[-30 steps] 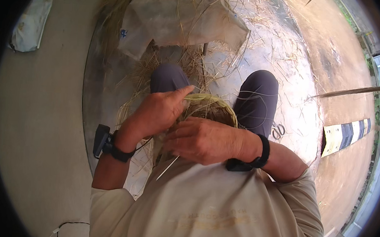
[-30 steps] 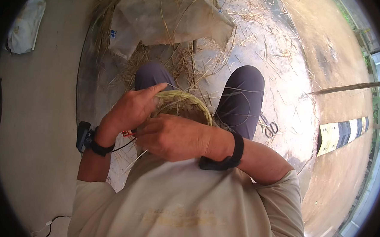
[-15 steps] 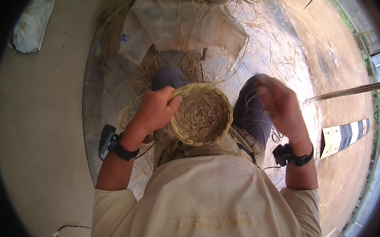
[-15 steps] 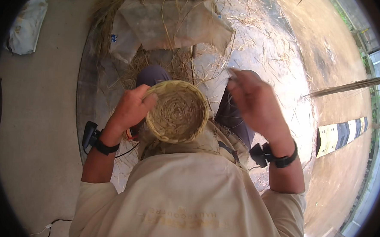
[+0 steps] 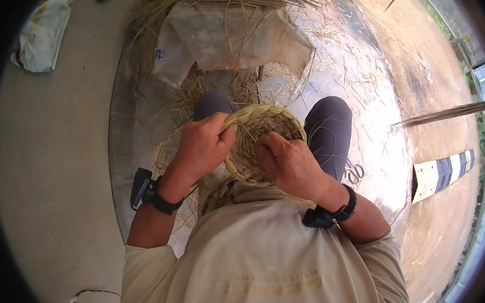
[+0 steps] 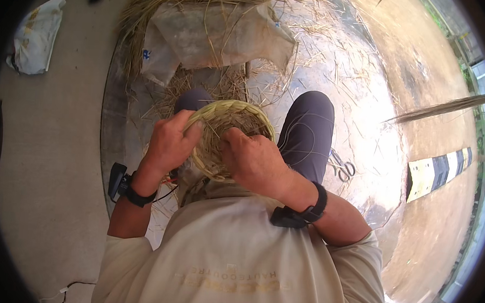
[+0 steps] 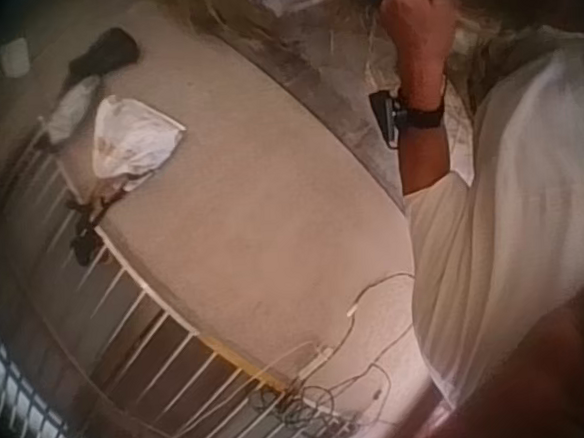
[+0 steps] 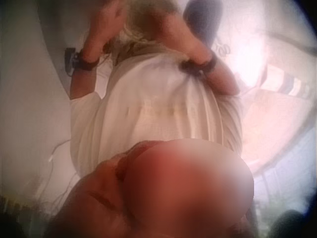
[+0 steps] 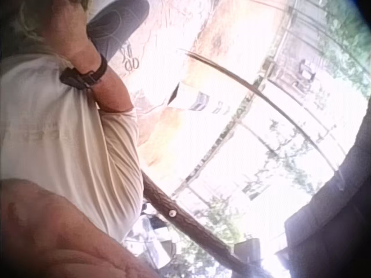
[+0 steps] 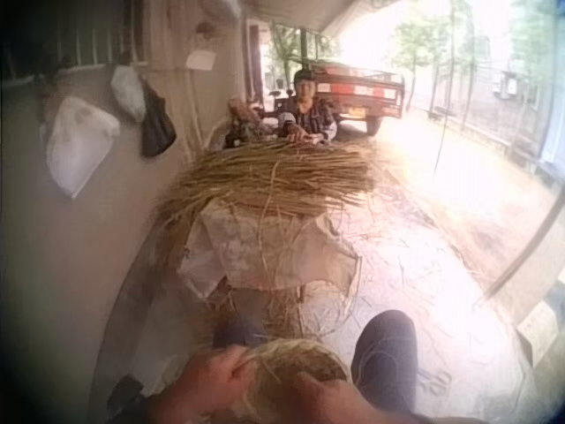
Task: Weaving a small basket from dried straw.
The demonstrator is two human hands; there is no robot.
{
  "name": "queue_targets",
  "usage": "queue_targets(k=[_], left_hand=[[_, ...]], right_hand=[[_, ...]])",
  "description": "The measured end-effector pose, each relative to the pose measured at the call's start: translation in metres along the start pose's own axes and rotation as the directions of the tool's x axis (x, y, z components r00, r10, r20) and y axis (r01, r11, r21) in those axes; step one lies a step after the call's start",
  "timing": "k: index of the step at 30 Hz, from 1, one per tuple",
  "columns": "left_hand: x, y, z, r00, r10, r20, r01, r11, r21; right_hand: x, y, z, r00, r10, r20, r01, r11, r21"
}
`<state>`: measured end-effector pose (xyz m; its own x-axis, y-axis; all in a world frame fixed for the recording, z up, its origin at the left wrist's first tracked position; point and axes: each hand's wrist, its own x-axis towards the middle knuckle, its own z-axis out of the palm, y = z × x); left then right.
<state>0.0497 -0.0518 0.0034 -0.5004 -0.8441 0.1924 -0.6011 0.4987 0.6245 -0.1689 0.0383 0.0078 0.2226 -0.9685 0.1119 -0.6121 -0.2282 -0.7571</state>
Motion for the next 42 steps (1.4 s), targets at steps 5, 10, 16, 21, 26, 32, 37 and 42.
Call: queue_targets(k=[5, 10, 16, 21, 26, 32, 37, 42], left_hand=[[0.001, 0.001, 0.002, 1.000, 0.009, -0.006, -0.009, 0.999, -0.031], [0.002, -0.001, 0.003, 0.999, 0.042, -0.005, -0.043, 0.999, -0.028], [-0.004, 0.004, 0.010, 0.997, 0.063, -0.037, -0.061, 0.997, 0.054], [-0.009, 0.010, 0.021, 0.994, 0.107, -0.026, -0.104, 0.990, 0.100], [0.000, -0.004, 0.010, 0.989, 0.102, -0.108, -0.083, 0.982, 0.169], [0.004, 0.004, 0.012, 0.952, 0.303, -0.047, -0.283, 0.927, 0.248], [0.005, 0.012, 0.006, 0.936, 0.351, 0.026, -0.341, 0.888, 0.309], [0.012, 0.019, 0.013, 0.873, 0.482, 0.074, -0.482, 0.828, 0.287]], right_hand=[[0.000, -0.005, -0.002, 1.000, 0.026, -0.008, -0.026, 0.999, 0.045], [-0.003, 0.001, -0.002, 0.999, 0.002, -0.038, 0.001, 0.996, 0.090], [0.011, 0.000, 0.006, 0.999, 0.017, -0.041, -0.013, 0.995, 0.103], [0.024, 0.002, 0.011, 0.989, 0.015, -0.146, -0.004, 0.997, 0.079], [0.017, 0.005, 0.002, 0.989, 0.054, 0.135, -0.065, 0.995, 0.075], [0.031, -0.010, -0.010, 0.999, 0.007, -0.052, -0.005, 0.999, 0.038], [0.045, -0.006, -0.037, 0.953, -0.104, -0.284, 0.039, 0.974, -0.225], [0.081, 0.015, -0.038, 0.994, -0.098, 0.042, 0.105, 0.965, -0.240]])
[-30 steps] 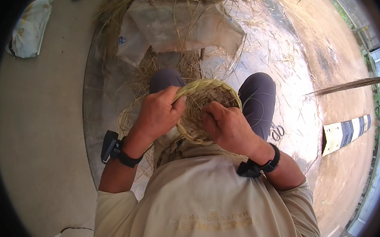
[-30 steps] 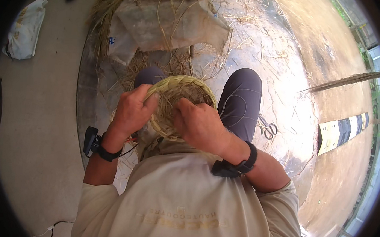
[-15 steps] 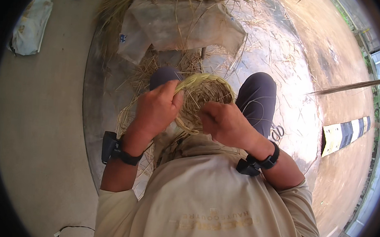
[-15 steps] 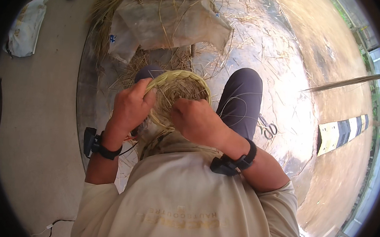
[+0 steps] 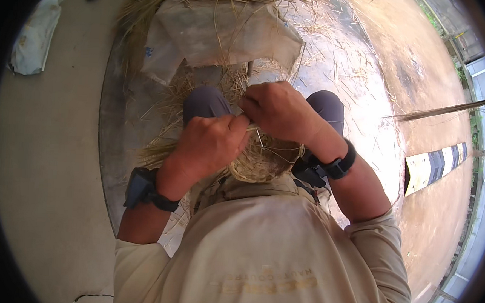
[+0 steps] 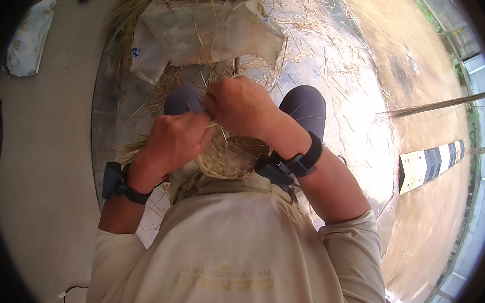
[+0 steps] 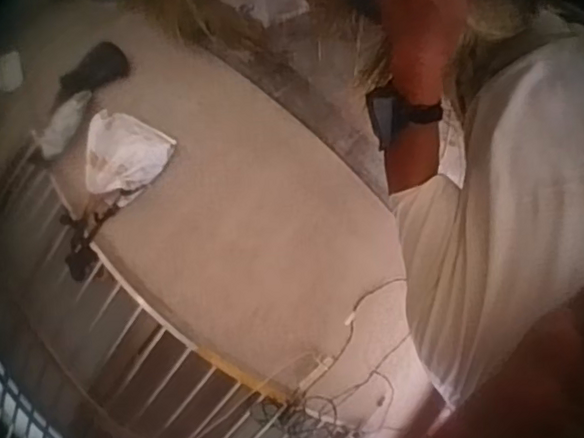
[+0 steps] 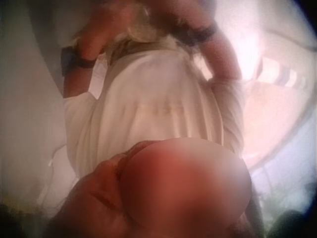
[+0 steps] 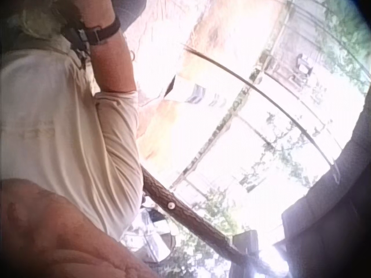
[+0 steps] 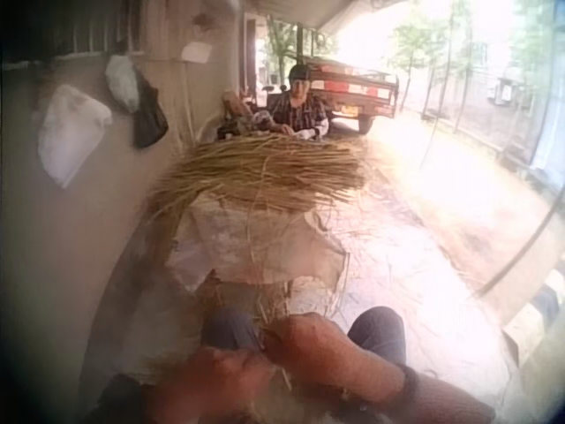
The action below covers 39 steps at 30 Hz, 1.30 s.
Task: Weaving a small basket from dried straw.
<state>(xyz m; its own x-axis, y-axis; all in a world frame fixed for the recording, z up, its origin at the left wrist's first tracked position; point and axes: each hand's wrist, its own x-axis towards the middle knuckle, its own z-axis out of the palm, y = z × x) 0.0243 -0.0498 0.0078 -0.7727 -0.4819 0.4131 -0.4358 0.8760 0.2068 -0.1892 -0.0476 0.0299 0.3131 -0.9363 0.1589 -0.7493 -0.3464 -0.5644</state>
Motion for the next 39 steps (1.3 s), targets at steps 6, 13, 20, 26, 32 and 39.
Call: queue_targets(k=[6, 13, 20, 26, 32, 39], left_hand=[[0.002, 0.003, -0.006, 0.998, -0.034, 0.053, 0.035, 0.999, -0.019], [-0.006, -0.016, -0.015, 0.996, -0.063, 0.067, 0.064, 0.998, -0.018], [-0.074, -0.100, -0.097, 0.926, -0.367, 0.088, 0.325, 0.894, 0.309], [-0.142, -0.157, -0.152, 0.806, -0.588, 0.062, 0.494, 0.727, 0.476], [-0.162, -0.161, -0.167, 0.758, -0.642, 0.115, 0.536, 0.714, 0.452], [-0.048, -0.068, -0.092, 0.922, -0.283, 0.264, 0.298, 0.955, -0.017]], right_hand=[[0.010, 0.005, -0.005, 0.956, 0.236, -0.174, -0.134, 0.880, 0.456], [-0.020, -0.006, -0.037, 0.912, 0.389, -0.132, 0.154, -0.027, 0.988], [-0.174, 0.112, -0.166, 0.710, 0.517, -0.479, 0.348, 0.334, 0.876], [-0.374, 0.273, -0.260, 0.341, 0.707, -0.619, -0.020, 0.664, 0.747], [-0.427, 0.312, -0.284, -0.022, 0.612, -0.790, -0.669, 0.578, 0.467], [-0.154, 0.092, -0.095, 0.920, 0.174, -0.352, -0.064, 0.951, 0.303]])
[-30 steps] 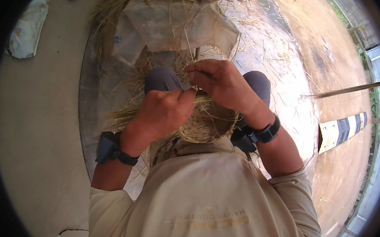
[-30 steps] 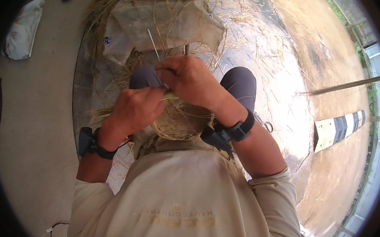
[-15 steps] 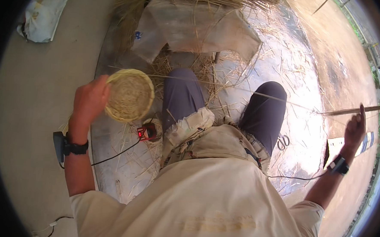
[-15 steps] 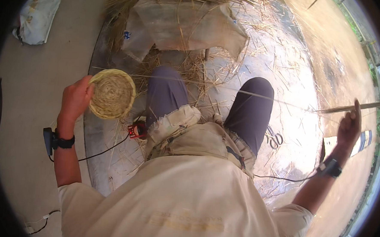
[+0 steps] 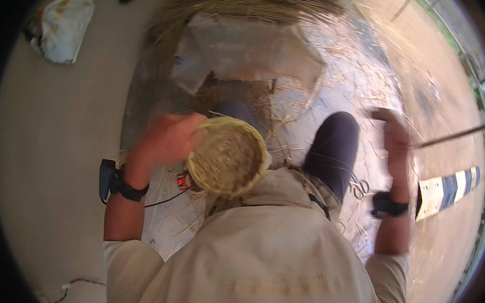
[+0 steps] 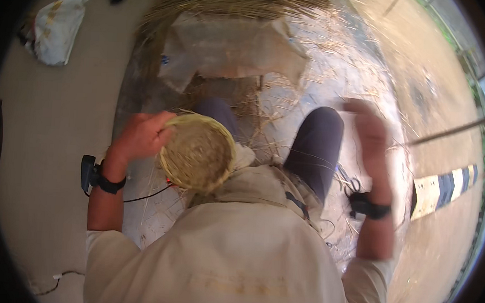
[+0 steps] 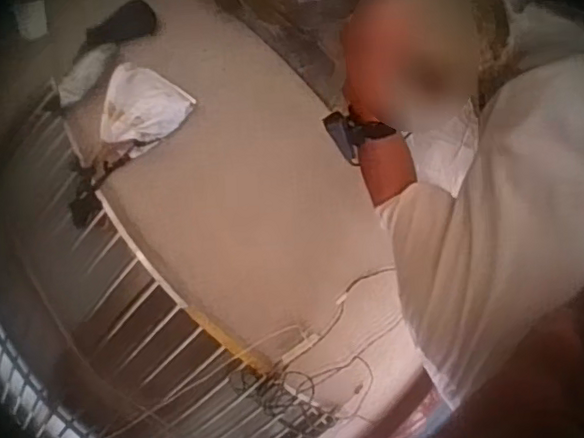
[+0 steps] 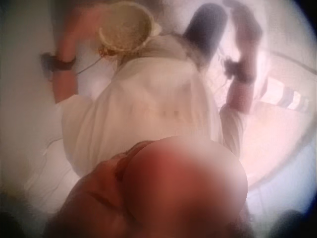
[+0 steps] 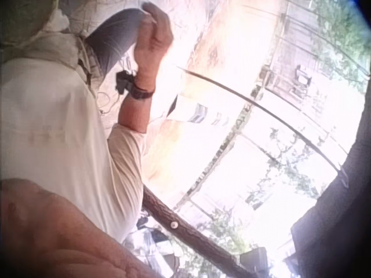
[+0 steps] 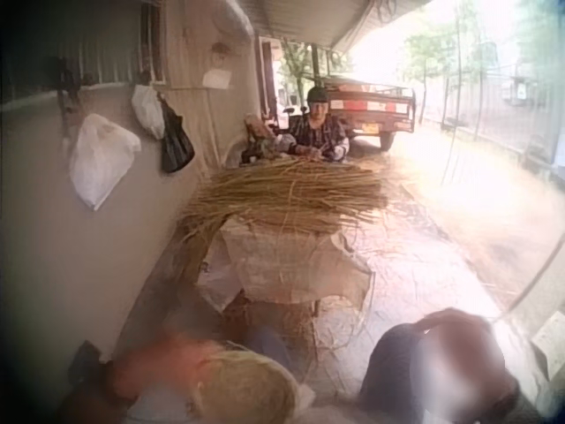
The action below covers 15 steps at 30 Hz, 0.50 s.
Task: Weaving a small basket from dried straw.
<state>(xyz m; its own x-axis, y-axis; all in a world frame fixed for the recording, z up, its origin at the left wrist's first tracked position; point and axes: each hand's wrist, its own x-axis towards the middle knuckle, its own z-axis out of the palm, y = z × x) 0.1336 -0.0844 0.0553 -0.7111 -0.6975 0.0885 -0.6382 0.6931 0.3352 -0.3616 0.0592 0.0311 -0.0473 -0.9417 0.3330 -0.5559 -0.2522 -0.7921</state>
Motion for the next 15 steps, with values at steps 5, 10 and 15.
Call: queue_targets(k=[5, 10, 15], left_hand=[[0.036, 0.067, 0.021, 0.985, 0.170, -0.009, -0.169, 0.977, -0.131], [0.034, 0.060, 0.035, 0.994, 0.106, 0.035, -0.098, 0.979, -0.179], [0.042, 0.050, 0.054, 0.980, 0.199, -0.027, -0.200, 0.957, -0.209]], right_hand=[[0.058, -0.058, 0.166, 0.909, -0.066, 0.411, -0.156, 0.862, 0.483], [0.029, 0.002, 0.135, 0.571, 0.277, 0.773, -0.602, 0.782, 0.165], [0.016, 0.024, 0.110, 0.725, 0.116, 0.679, -0.425, 0.851, 0.308]])
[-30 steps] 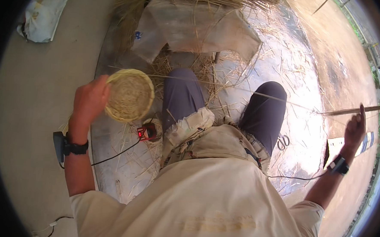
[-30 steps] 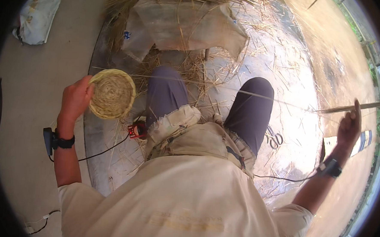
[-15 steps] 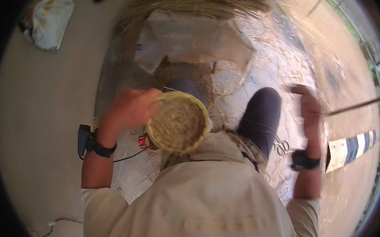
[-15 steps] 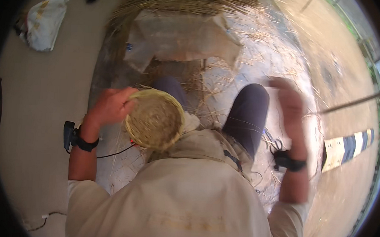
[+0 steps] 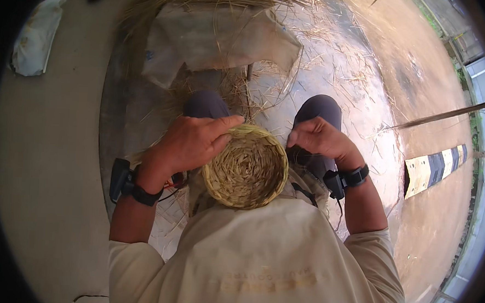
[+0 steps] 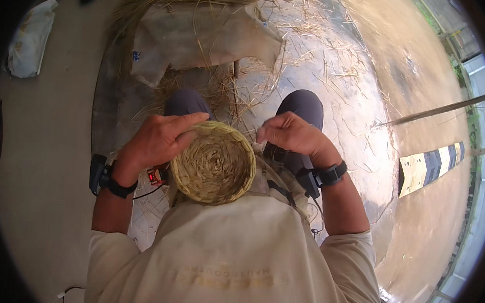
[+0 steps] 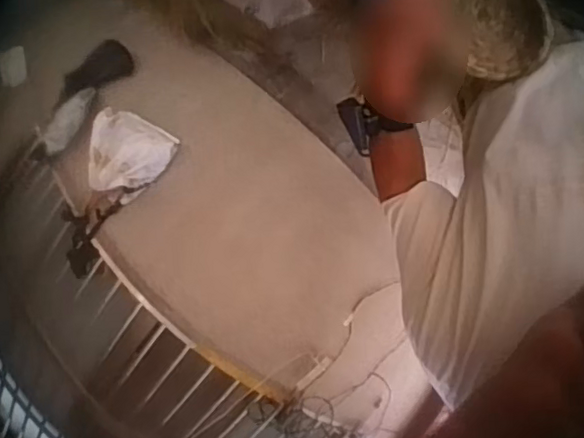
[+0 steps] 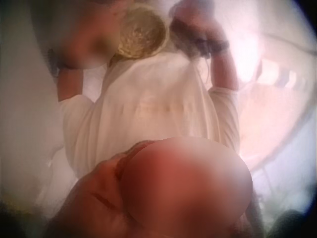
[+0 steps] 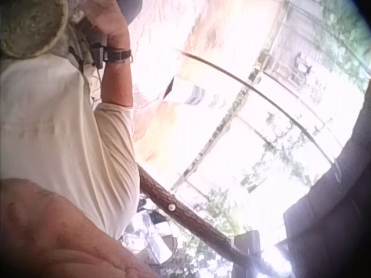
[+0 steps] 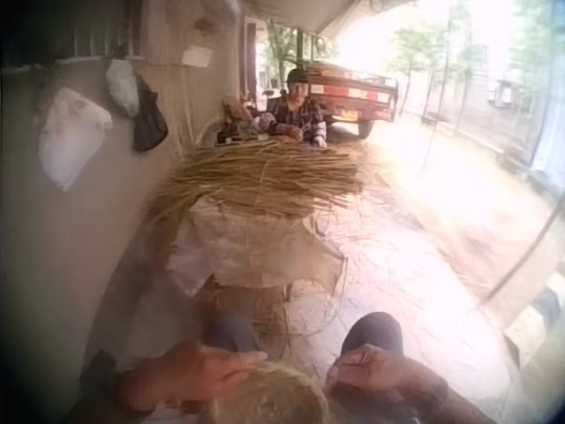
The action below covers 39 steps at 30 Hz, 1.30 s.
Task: Weaving a small basket from dried straw.
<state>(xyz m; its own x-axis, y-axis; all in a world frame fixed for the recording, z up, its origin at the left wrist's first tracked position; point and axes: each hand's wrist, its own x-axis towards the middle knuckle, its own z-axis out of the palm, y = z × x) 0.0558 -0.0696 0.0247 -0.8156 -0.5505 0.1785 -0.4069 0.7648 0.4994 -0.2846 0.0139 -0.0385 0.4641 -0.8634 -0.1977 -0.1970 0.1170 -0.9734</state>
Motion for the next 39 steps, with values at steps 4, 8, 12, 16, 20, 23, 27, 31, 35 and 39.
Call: queue_targets(k=[4, 8, 12, 16, 20, 23, 27, 31, 35, 39], left_hand=[[0.005, 0.003, 0.003, 1.000, 0.011, 0.001, -0.011, 1.000, -0.002], [0.004, 0.006, 0.004, 0.999, 0.031, -0.014, -0.031, 1.000, 0.007], [0.000, 0.003, 0.007, 0.999, 0.040, 0.010, -0.040, 0.998, 0.047], [-0.008, -0.001, 0.005, 0.999, -0.027, 0.027, 0.026, 1.000, 0.009], [-0.018, -0.006, 0.003, 0.987, -0.130, 0.090, 0.134, 0.990, -0.040], [-0.025, -0.004, 0.011, 0.980, -0.178, 0.088, 0.187, 0.976, -0.111], [-0.020, -0.004, 0.029, 0.993, -0.100, -0.064, 0.089, 0.984, -0.155], [-0.013, -0.002, 0.032, 0.995, -0.065, -0.075, 0.055, 0.991, -0.119], [-0.008, -0.002, 0.028, 0.999, -0.025, -0.039, 0.023, 0.998, -0.057], [-0.014, -0.004, 0.022, 0.987, 0.162, -0.005, -0.149, 0.919, 0.364]], right_hand=[[0.027, -0.036, 0.029, 0.968, -0.096, -0.230, 0.241, 0.605, 0.759], [0.066, -0.069, 0.012, 0.989, -0.122, -0.088, 0.131, 0.413, 0.901], [0.063, -0.062, -0.005, 0.971, -0.039, -0.236, 0.048, 0.998, 0.033], [0.036, -0.049, 0.022, 0.995, -0.034, -0.097, -0.005, 0.928, -0.374], [0.028, -0.061, 0.032, 0.987, -0.103, -0.123, 0.032, 0.879, -0.476], [0.023, -0.063, 0.035, 0.986, -0.059, -0.158, -0.019, 0.892, -0.452], [0.011, -0.048, 0.033, 0.975, -0.032, -0.219, -0.022, 0.970, -0.242], [0.031, -0.053, 0.007, 0.881, -0.153, -0.448, 0.317, 0.892, 0.321], [0.079, -0.089, 0.015, 0.874, -0.082, -0.479, 0.434, 0.573, 0.695], [0.075, -0.105, 0.086, 0.663, -0.707, 0.245, 0.748, 0.635, -0.194]])
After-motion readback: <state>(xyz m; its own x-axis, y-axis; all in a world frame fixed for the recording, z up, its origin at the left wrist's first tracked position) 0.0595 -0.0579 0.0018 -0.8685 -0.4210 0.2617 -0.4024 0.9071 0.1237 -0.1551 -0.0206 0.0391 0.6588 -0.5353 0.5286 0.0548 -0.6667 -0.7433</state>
